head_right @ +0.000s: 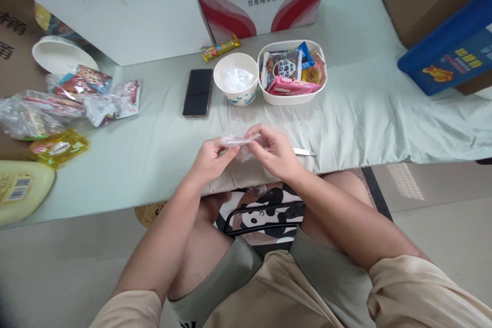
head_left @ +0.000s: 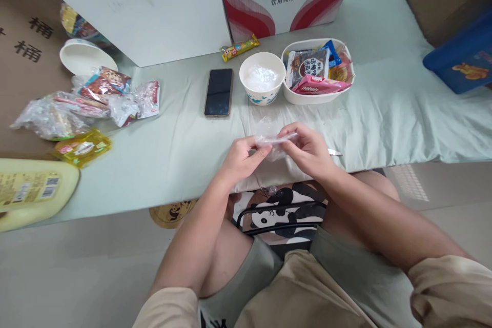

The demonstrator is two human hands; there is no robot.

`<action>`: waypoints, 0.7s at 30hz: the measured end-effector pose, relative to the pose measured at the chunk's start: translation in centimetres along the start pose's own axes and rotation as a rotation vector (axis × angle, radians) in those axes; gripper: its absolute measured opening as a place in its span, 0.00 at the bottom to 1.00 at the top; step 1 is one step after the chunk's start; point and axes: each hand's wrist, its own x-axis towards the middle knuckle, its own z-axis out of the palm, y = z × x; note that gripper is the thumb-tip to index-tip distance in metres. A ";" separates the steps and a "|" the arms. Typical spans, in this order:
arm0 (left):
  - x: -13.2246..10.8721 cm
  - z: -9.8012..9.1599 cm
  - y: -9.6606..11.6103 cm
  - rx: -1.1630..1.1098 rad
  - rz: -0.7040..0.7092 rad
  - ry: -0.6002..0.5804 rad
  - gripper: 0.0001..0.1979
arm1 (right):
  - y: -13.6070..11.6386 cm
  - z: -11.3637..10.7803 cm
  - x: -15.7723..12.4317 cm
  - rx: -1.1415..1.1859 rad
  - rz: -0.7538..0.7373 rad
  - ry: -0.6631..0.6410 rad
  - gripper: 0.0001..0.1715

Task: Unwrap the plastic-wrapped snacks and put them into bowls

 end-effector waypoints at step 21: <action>-0.9 -3.1 2.3 -0.055 -0.006 -0.024 0.16 | -7.9 -1.3 15.0 -1.036 0.021 0.018 0.19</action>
